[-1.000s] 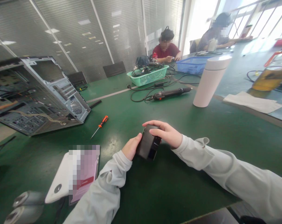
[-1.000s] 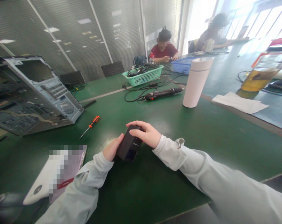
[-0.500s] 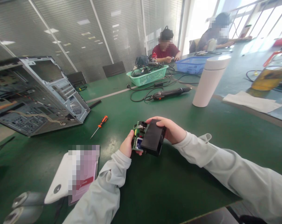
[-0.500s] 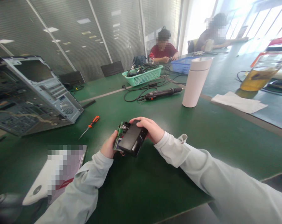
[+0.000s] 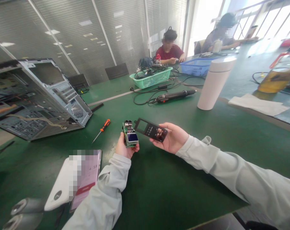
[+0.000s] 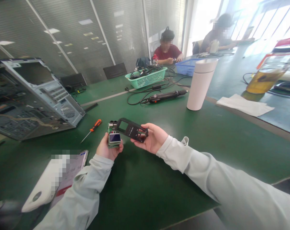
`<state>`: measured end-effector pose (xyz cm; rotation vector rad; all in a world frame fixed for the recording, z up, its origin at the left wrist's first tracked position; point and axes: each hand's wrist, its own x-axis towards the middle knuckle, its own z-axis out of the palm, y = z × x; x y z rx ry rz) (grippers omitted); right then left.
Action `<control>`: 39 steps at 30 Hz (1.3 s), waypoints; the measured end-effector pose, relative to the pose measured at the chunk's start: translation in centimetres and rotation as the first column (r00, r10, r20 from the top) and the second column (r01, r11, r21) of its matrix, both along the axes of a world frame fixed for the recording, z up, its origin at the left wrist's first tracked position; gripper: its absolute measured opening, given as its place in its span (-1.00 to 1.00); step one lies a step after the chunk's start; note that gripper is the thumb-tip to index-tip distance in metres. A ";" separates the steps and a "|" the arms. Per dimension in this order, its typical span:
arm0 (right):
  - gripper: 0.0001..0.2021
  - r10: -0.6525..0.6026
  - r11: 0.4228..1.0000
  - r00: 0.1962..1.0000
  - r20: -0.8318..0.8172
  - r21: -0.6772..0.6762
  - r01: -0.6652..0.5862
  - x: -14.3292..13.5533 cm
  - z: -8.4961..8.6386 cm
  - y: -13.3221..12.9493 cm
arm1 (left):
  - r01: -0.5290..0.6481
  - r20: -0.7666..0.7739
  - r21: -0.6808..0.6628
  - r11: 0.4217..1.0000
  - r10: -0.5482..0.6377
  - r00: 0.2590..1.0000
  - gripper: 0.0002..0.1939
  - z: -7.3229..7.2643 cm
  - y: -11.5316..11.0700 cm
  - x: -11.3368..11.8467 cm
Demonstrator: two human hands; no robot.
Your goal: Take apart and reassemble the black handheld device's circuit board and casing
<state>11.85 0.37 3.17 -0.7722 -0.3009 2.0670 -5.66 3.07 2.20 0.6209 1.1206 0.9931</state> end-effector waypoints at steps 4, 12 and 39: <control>-0.63 0.170 0.985 0.985 -0.011 0.020 -0.170 -0.2 -0.5 0.0 | -0.012 -0.019 -0.020 1.000 0.012 1.000 -0.34 0.0 0.0 0.1; -0.75 -0.036 0.999 0.998 0.045 -0.022 0.037 -0.2 -0.5 0.2 | -0.008 0.025 -0.012 1.000 0.009 1.000 -0.37 0.2 -0.2 0.0; -0.55 -0.976 0.131 0.061 0.209 0.788 -0.601 0.0 -1.6 -1.3 | 0.013 0.019 -0.008 1.000 -0.013 1.000 -0.40 -0.2 0.0 -0.1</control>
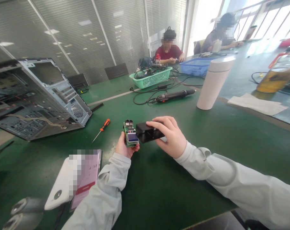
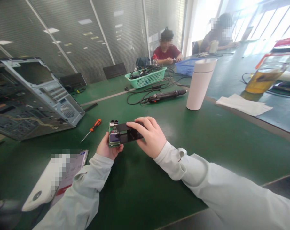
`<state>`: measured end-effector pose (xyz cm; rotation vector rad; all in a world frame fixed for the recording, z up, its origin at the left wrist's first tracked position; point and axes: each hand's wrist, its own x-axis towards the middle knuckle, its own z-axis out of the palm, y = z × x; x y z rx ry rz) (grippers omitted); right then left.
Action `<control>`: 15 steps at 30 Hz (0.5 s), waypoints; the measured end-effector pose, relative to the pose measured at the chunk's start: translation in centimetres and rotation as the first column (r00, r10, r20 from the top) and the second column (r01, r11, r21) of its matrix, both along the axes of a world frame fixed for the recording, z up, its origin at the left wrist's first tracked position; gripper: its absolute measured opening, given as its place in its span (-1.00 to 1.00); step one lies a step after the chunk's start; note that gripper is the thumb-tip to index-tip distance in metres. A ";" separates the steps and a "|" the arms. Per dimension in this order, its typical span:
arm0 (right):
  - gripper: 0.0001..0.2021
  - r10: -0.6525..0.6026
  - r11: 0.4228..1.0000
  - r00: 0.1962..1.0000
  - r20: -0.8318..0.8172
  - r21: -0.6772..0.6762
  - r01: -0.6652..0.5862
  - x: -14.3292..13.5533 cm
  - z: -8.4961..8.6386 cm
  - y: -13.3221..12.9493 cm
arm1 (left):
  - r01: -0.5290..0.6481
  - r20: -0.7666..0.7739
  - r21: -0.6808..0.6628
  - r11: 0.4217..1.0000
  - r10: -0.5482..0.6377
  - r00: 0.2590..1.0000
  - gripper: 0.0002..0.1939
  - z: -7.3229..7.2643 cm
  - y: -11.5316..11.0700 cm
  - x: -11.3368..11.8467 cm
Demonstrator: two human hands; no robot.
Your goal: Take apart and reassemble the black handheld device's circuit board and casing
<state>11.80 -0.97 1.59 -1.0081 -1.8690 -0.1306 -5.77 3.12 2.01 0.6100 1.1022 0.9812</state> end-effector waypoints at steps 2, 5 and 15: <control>-0.56 0.099 0.977 0.977 -0.190 -0.169 -0.132 -0.2 -0.3 0.3 | 0.014 -0.002 0.009 1.000 -0.013 1.000 -0.38 0.1 0.0 0.0; -0.54 0.112 0.808 0.777 -0.620 -0.399 -0.434 -0.4 -0.5 1.0 | 0.027 -0.006 0.018 0.999 -0.027 1.000 -0.37 0.1 -0.1 0.0; -0.63 -0.598 0.235 0.161 -0.785 -0.364 -0.901 0.3 2.1 1.2 | 0.008 -0.008 0.006 1.000 -0.008 1.000 -0.38 0.2 -0.3 0.3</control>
